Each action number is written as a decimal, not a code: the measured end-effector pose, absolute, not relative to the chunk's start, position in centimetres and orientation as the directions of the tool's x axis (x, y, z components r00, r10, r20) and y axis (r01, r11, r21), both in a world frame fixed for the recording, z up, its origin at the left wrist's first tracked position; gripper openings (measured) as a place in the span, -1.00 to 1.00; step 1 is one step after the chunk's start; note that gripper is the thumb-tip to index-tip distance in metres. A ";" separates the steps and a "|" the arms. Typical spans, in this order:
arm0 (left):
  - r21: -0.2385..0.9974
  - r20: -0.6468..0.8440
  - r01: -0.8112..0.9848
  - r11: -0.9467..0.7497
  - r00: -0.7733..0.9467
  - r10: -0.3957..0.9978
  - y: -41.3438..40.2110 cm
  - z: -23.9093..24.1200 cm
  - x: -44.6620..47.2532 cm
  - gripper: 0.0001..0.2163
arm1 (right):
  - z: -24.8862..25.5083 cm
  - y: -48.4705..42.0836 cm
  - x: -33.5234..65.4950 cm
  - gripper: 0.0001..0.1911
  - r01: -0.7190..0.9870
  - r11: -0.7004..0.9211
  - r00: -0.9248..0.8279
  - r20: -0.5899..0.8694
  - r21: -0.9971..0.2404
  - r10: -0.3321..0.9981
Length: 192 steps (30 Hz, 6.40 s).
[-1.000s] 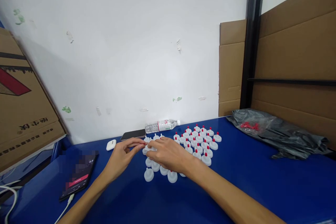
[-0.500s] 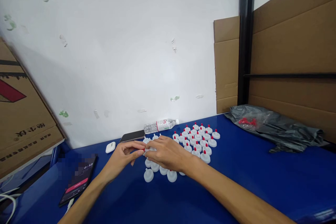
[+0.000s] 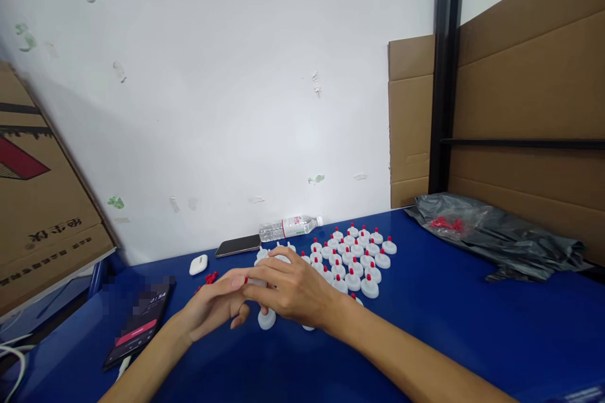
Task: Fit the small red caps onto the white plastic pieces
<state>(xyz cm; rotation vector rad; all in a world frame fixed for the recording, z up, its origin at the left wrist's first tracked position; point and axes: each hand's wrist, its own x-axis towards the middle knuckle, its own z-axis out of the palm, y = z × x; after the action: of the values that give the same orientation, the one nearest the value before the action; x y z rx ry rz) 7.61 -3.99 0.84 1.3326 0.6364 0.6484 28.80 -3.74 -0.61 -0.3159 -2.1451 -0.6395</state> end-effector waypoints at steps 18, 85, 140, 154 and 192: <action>0.987 0.087 0.063 -0.149 0.570 0.817 -3.6 0.1 8.0 -0.62 | -1.2 -4.1 28.2 -0.72 0.391 0.883 -0.654 0.753 0.259 0.069; -0.058 0.133 0.998 0.002 0.006 0.991 0.6 -0.8 2.0 -0.83 | -2.0 3.0 33.4 -0.76 0.890 0.412 -0.290 0.455 -0.194 0.842; 0.442 0.581 0.698 -0.563 0.256 0.773 -1.6 -1.0 6.7 -0.81 | 0.9 -0.2 29.3 -0.68 0.683 0.730 -0.583 0.587 -0.020 0.562; 0.322 0.621 0.662 -0.677 0.393 0.678 -2.2 -1.4 7.7 -0.78 | -0.8 0.0 27.9 -0.92 0.657 0.749 -0.597 0.669 0.091 0.443; 0.970 0.207 0.045 -0.240 0.372 0.905 -2.8 0.5 8.5 -0.53 | -0.7 -0.8 27.1 -0.90 0.374 0.924 -0.466 0.878 0.082 0.111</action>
<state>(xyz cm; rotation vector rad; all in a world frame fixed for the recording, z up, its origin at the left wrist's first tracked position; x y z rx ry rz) 8.48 -2.80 0.49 1.5960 0.8697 1.0388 27.14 -0.85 -0.71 -0.3478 -2.0488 -0.3209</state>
